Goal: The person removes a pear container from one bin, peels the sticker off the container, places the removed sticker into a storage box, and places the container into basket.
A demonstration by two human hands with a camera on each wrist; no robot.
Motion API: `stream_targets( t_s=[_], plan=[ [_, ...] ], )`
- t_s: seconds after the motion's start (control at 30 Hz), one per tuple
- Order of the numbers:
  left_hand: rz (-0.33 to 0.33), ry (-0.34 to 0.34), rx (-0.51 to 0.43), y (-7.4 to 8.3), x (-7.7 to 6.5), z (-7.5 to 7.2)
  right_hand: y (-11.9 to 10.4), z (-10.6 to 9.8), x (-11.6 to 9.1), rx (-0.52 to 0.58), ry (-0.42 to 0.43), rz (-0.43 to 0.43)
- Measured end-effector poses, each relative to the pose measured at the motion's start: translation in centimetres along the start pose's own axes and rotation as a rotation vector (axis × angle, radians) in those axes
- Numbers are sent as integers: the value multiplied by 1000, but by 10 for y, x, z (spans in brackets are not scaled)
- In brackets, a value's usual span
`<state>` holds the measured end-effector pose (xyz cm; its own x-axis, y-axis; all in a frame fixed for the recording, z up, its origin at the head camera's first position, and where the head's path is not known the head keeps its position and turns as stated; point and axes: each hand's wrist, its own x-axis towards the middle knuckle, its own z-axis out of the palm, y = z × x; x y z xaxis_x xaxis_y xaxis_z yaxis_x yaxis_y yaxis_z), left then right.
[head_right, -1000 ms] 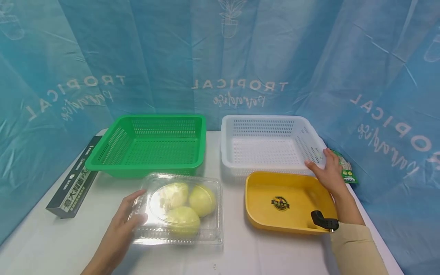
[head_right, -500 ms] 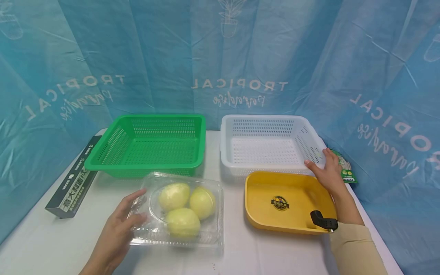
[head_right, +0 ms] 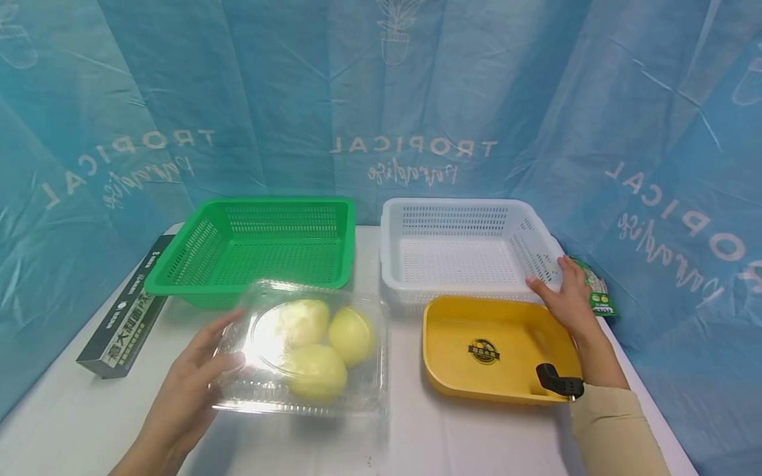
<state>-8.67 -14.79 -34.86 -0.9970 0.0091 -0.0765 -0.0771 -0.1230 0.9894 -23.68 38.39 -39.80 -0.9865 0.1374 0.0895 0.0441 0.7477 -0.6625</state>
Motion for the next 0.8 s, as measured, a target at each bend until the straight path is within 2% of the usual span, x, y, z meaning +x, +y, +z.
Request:
stream_targets(
  t_s=[0.37, 0.53, 0.8],
  plan=[
    [21, -31, -44, 28, 15, 18, 0, 1, 1, -2, -1, 8],
    [46, -57, -80, 32, 25, 31, 0, 0, 1, -4, -7, -3],
    [79, -71, -131, 35, 50, 54, 1, 0, 0, -5, -17, 4]
  ],
)
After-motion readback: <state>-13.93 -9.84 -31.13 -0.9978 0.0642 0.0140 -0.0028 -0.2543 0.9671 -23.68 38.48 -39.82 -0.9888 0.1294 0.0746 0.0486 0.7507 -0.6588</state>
